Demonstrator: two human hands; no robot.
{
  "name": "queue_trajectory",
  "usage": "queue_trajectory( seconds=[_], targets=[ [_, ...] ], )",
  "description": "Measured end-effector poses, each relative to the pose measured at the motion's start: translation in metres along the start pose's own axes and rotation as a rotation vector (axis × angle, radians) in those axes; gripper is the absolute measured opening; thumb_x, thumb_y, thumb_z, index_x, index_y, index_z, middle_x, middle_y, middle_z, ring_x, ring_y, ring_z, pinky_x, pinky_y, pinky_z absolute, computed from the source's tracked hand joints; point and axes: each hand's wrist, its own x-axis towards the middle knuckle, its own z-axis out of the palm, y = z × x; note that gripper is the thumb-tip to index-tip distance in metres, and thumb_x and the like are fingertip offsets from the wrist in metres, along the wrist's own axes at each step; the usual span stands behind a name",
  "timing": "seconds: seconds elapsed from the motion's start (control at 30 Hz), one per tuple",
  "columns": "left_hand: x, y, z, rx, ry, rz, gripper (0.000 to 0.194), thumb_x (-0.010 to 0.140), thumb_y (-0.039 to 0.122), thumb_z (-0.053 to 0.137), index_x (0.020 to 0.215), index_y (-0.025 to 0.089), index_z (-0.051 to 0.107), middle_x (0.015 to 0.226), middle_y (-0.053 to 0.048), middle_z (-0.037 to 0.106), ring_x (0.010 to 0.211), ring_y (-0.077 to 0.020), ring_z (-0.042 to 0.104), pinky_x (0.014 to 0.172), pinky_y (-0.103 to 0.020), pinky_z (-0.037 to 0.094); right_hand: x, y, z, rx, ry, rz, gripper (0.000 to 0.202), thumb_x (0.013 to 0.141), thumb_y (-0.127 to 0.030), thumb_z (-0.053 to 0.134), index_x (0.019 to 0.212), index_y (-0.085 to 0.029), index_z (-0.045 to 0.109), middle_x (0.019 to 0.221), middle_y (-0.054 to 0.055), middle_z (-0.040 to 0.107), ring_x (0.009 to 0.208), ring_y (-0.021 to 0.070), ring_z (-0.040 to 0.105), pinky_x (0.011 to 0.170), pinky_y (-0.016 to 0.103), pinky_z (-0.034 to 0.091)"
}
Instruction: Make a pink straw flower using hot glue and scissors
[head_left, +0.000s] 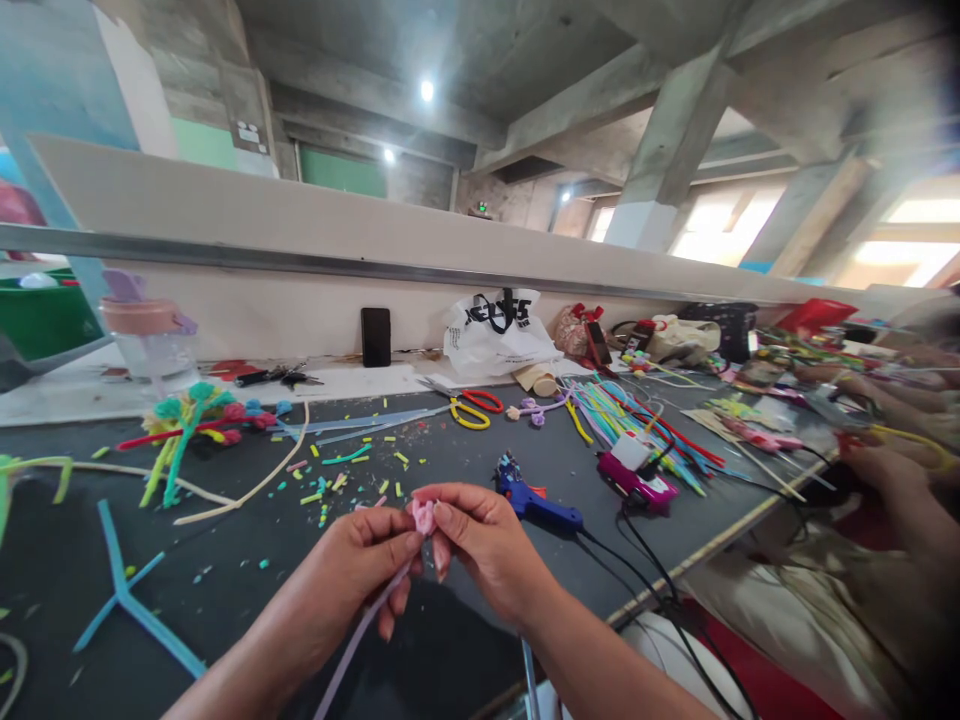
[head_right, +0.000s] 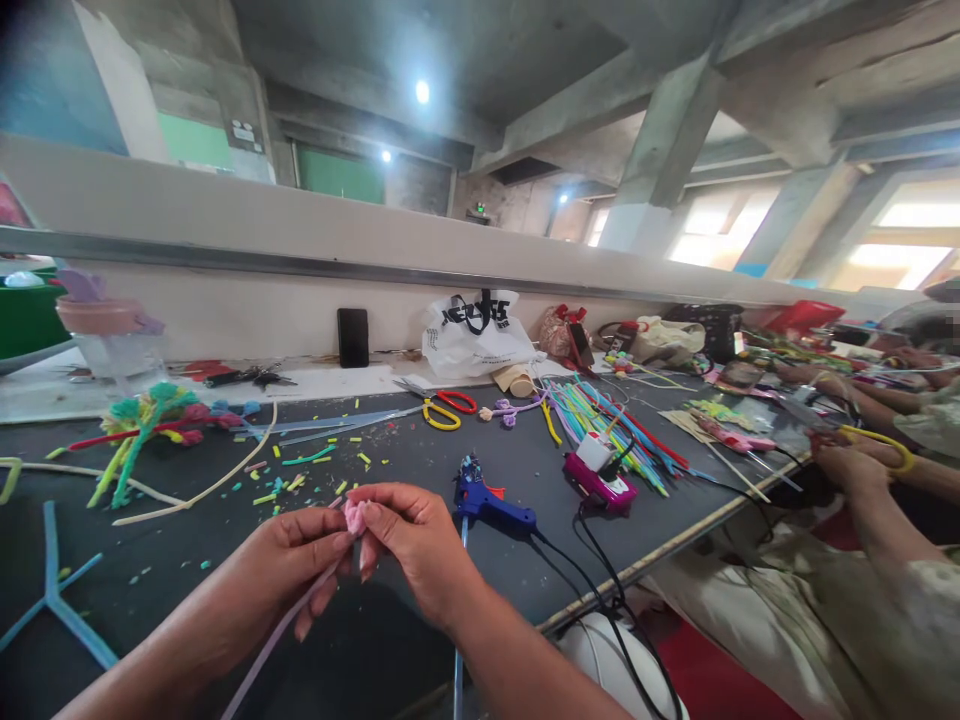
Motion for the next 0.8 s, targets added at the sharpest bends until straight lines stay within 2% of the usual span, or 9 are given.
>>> queue_trajectory(
  seconds=[0.27, 0.4, 0.53, 0.63, 0.73, 0.8],
  targets=[
    [0.003, -0.006, 0.0, 0.09, 0.118, -0.074, 0.036, 0.073, 0.049, 0.061, 0.062, 0.015, 0.056, 0.039, 0.005, 0.046, 0.03, -0.005, 0.036, 0.028, -0.015, 0.031, 0.0, 0.007, 0.007, 0.019, 0.102, 0.024, 0.02, 0.076, -0.029, 0.068, 0.089, -0.014, 0.071, 0.067, 0.0, 0.062, 0.041, 0.0048, 0.05, 0.041, 0.019, 0.041],
    [0.004, -0.005, -0.001, 0.119, 0.108, -0.072, 0.039, 0.076, 0.051, 0.057, 0.065, 0.014, 0.058, 0.039, 0.005, 0.045, 0.029, -0.0041, 0.032, 0.028, -0.014, 0.026, 0.0, 0.009, 0.009, 0.021, 0.146, 0.032, 0.021, 0.075, -0.031, 0.069, 0.087, -0.013, 0.07, 0.065, 0.0, 0.062, 0.04, 0.0051, 0.05, 0.041, 0.019, 0.042],
    [0.002, -0.002, -0.005, 0.059, 0.047, -0.094, 0.038, 0.076, 0.049, 0.058, 0.063, 0.014, 0.056, 0.037, 0.007, 0.041, 0.03, -0.003, 0.028, 0.03, -0.015, 0.019, 0.0, 0.006, 0.006, 0.061, 0.084, 0.043, 0.031, 0.08, -0.039, 0.062, 0.094, -0.012, 0.069, 0.056, -0.001, 0.06, 0.039, 0.007, 0.051, 0.041, 0.019, 0.043],
    [-0.001, 0.001, -0.009, -0.025, -0.057, -0.104, 0.036, 0.079, 0.047, 0.058, 0.066, 0.013, 0.056, 0.047, 0.005, 0.046, 0.034, -0.0016, 0.026, 0.033, -0.016, 0.015, -0.001, 0.0, 0.004, 0.082, 0.069, 0.026, 0.033, 0.082, -0.042, 0.059, 0.099, -0.014, 0.067, 0.077, 0.005, 0.068, 0.041, 0.0065, 0.052, 0.041, 0.02, 0.045],
    [-0.003, 0.002, -0.011, -0.126, -0.131, -0.126, 0.027, 0.079, 0.04, 0.061, 0.077, 0.013, 0.058, 0.063, 0.003, 0.049, 0.038, -0.0001, 0.027, 0.035, -0.016, 0.013, -0.002, -0.006, 0.002, 0.047, 0.079, 0.004, 0.031, 0.082, -0.041, 0.059, 0.099, -0.017, 0.067, 0.106, 0.01, 0.065, 0.041, 0.0044, 0.052, 0.04, 0.02, 0.045],
    [-0.003, 0.001, -0.012, -0.153, -0.15, -0.137, 0.024, 0.079, 0.037, 0.062, 0.083, 0.014, 0.059, 0.065, 0.004, 0.047, 0.038, 0.0006, 0.024, 0.036, -0.017, 0.012, -0.002, -0.008, 0.001, 0.014, 0.067, -0.004, 0.03, 0.082, -0.04, 0.059, 0.099, -0.017, 0.067, 0.11, 0.011, 0.063, 0.041, 0.0036, 0.051, 0.038, 0.02, 0.044]
  ],
)
